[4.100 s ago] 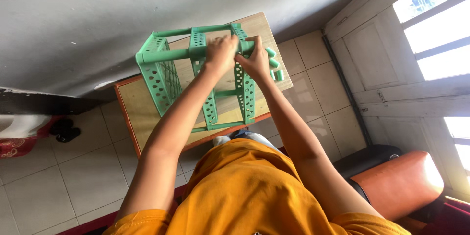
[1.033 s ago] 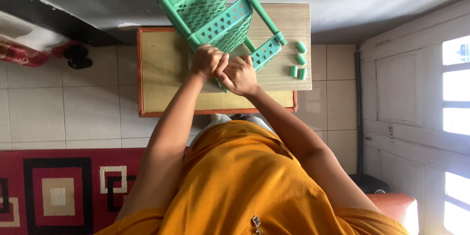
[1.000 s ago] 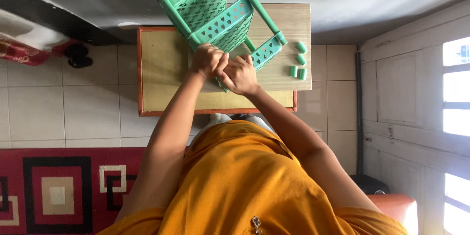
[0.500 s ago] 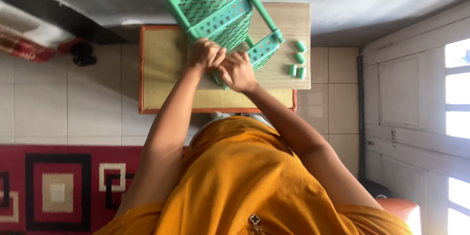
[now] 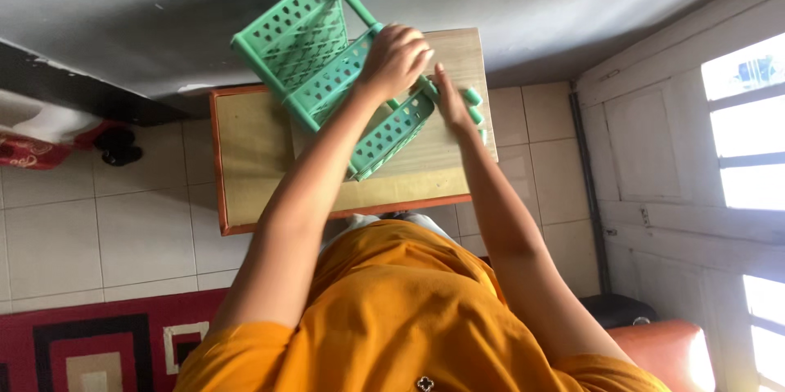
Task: The person disassembles a green plastic crate on a wooden table. They remove the corner caps and side supports one by one, placing them on the table, then separate the crate into two halves and continue removing the remaining supports.
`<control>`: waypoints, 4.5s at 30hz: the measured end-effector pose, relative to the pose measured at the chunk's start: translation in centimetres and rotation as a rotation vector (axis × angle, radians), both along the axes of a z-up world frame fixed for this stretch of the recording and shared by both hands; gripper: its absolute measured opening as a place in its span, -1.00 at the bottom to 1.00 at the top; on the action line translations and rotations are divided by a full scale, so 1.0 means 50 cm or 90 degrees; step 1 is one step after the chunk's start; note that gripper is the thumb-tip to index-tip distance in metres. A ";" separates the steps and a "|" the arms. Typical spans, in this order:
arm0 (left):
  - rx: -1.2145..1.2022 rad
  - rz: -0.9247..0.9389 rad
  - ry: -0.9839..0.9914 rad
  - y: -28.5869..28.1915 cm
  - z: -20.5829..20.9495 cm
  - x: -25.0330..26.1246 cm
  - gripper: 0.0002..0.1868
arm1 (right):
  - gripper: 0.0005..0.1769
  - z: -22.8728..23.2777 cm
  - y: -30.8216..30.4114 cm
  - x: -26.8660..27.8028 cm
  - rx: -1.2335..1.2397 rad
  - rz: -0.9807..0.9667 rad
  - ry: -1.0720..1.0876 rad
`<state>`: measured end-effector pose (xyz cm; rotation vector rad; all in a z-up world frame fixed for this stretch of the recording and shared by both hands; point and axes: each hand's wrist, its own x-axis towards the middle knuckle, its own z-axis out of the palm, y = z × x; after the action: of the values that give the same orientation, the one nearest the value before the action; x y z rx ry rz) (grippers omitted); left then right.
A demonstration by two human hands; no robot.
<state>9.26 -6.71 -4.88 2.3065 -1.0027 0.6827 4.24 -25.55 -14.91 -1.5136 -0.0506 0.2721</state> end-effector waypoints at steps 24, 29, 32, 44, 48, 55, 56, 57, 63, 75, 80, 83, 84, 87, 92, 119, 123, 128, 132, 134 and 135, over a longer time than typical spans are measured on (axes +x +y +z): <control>0.157 -0.015 0.057 0.066 -0.105 0.049 -0.50 | -0.40 -0.193 0.175 -0.165 0.127 -0.444 -0.108; 0.146 -0.040 0.055 0.048 -0.096 0.052 -0.51 | -0.22 -0.056 0.168 -0.138 0.235 -0.360 0.015; 0.176 -0.035 0.094 0.034 -0.099 0.034 -0.47 | -0.13 0.002 0.161 -0.142 0.253 -0.389 0.022; 0.038 -0.015 0.156 0.181 0.067 -0.071 -0.64 | -0.37 0.083 0.129 -0.170 -0.173 -0.561 -0.334; 0.154 0.098 0.167 0.318 0.046 -0.216 -0.50 | -0.71 0.158 0.206 -0.248 -0.200 -0.198 -0.253; 0.018 0.024 0.044 0.344 -0.072 -0.248 -0.60 | -0.11 0.210 0.363 -0.279 -0.652 0.220 -0.526; 0.017 0.032 0.049 0.340 -0.081 -0.242 -0.62 | -0.11 0.208 0.356 -0.271 -0.648 0.242 -0.515; 0.016 0.032 0.057 0.336 -0.087 -0.238 -0.62 | -0.11 0.204 0.347 -0.270 -0.644 0.264 -0.500; -0.008 0.019 0.046 0.316 -0.081 -0.208 -0.62 | -0.48 0.164 0.322 -0.252 -0.619 0.168 -0.540; -0.004 0.016 0.064 0.305 -0.057 -0.198 -0.62 | -0.45 0.146 0.311 -0.238 -0.589 0.146 -0.584; -0.059 0.051 0.012 0.304 -0.073 -0.219 -0.76 | -0.44 0.150 0.303 -0.236 -0.648 0.174 -0.593; -0.316 0.362 0.007 0.280 -0.128 -0.259 -0.80 | -0.33 0.156 0.308 -0.231 -0.651 0.175 -0.606; -0.436 0.426 0.178 0.270 -0.149 -0.255 -0.75 | -0.26 0.160 0.309 -0.218 -0.647 0.170 -0.622; -0.857 0.415 0.726 0.258 -0.223 -0.235 -0.55 | -0.15 0.160 0.303 -0.227 -0.612 0.195 -0.628; -0.937 0.451 0.794 0.251 -0.287 -0.120 -0.60 | -0.20 0.148 0.306 -0.207 -0.684 0.252 -0.563; -0.923 0.184 0.898 0.307 -0.087 -0.207 -0.32 | -0.27 0.213 0.159 -0.318 -0.525 0.022 -0.537; -0.773 0.339 0.888 0.280 -0.087 -0.236 -0.35 | -0.60 0.076 0.024 -0.315 -0.338 -0.286 -0.216; -0.844 0.337 0.812 0.273 -0.111 -0.270 -0.37 | -0.28 -0.168 -0.040 -0.240 0.103 -0.381 0.280; -0.842 0.269 0.869 0.331 -0.102 -0.323 -0.46 | -0.01 -0.270 -0.036 -0.237 0.150 -0.314 0.425; -0.867 0.256 0.901 0.361 -0.092 -0.355 -0.46 | 0.04 -0.281 -0.035 -0.250 0.157 -0.282 0.444; -0.882 0.227 0.910 0.372 -0.088 -0.368 -0.47 | 0.05 -0.281 -0.042 -0.252 0.164 -0.265 0.446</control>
<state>-9.14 11.90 -9.26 1.0783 0.5013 -0.2599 -8.35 -27.63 -28.96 -1.0749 0.7496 0.4268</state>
